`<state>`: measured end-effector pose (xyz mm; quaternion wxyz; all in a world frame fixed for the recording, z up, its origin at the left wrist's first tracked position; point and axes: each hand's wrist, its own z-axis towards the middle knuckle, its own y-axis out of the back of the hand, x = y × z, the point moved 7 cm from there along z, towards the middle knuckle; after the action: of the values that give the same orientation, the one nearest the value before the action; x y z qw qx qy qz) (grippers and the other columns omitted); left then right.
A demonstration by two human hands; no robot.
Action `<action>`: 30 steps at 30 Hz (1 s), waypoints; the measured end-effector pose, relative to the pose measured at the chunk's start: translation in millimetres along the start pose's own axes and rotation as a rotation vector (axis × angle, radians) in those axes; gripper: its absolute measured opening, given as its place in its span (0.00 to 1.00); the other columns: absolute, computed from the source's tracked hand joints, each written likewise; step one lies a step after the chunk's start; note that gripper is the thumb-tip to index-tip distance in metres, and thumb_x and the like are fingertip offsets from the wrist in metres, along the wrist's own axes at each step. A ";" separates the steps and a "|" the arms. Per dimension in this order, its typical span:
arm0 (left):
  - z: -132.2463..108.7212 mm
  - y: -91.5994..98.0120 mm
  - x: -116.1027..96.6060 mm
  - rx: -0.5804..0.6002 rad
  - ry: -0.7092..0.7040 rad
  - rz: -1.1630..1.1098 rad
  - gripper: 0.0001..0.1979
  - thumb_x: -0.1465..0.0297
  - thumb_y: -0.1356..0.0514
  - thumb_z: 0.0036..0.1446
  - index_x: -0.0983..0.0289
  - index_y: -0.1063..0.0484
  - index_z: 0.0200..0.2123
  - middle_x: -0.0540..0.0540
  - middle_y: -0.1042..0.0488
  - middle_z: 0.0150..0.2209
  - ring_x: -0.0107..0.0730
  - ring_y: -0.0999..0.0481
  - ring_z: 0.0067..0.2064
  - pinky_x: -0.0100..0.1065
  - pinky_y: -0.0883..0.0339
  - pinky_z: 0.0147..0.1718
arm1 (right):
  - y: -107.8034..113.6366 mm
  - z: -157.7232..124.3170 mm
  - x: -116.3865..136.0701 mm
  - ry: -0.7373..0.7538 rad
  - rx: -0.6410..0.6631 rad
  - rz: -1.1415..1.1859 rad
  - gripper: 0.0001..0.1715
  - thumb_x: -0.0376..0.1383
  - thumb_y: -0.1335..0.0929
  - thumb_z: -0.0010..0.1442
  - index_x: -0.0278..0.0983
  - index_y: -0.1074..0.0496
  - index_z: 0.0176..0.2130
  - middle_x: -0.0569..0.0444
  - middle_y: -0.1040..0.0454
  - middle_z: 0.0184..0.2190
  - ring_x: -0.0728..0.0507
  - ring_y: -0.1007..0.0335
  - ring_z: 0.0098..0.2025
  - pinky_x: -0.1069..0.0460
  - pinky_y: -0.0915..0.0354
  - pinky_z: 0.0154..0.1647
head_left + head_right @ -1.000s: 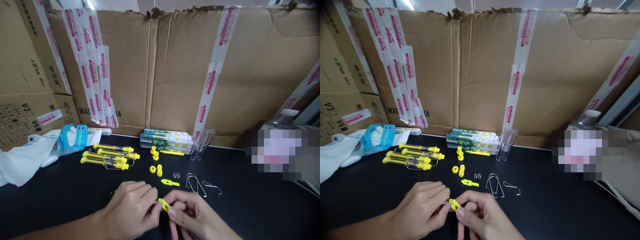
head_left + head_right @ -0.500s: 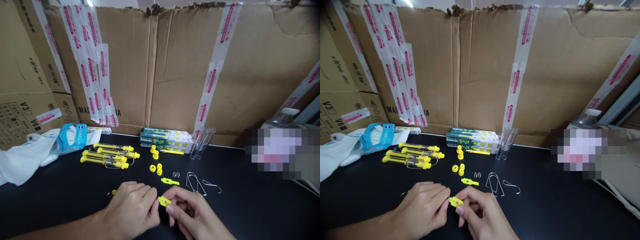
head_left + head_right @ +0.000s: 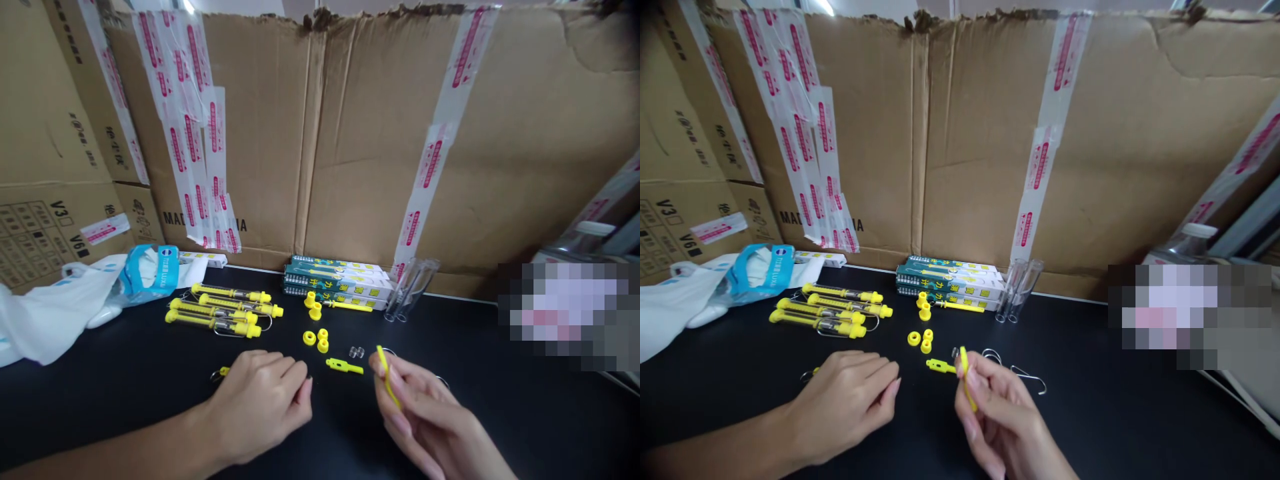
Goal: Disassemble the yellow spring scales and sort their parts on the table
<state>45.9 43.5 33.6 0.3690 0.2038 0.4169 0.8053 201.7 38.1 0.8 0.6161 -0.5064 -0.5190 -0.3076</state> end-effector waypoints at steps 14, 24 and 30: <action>3.0 -1.5 6.4 0.124 0.045 -0.117 0.08 0.74 0.52 0.62 0.61 0.34 0.34 0.49 0.29 0.28 0.35 0.27 0.27 0.37 0.34 0.26 | 3.4 -6.9 30.2 0.627 -0.106 -1.066 0.02 0.34 0.32 0.65 0.41 0.28 0.40 0.58 0.25 0.31 0.50 0.28 0.28 0.56 0.32 0.30; 2.4 4.7 1.8 0.044 0.000 -0.072 0.11 0.75 0.51 0.63 0.63 0.32 0.44 0.53 0.27 0.33 0.39 0.24 0.33 0.39 0.28 0.27 | 4.2 0.6 28.2 0.554 -0.081 -1.182 0.03 0.34 0.33 0.64 0.41 0.29 0.36 0.54 0.24 0.35 0.44 0.27 0.39 0.49 0.30 0.40; 4.2 2.9 -0.1 0.037 -0.044 -0.003 0.17 0.75 0.52 0.66 0.65 0.35 0.56 0.55 0.25 0.35 0.38 0.22 0.35 0.36 0.25 0.27 | 6.8 1.5 29.8 0.553 -0.115 -1.229 0.04 0.33 0.31 0.61 0.42 0.28 0.39 0.52 0.26 0.40 0.41 0.29 0.44 0.45 0.31 0.45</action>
<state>47.5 44.5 38.4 0.3755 0.2277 0.4237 0.7922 215.5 45.9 27.0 0.4116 -0.0538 -0.5188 -0.7473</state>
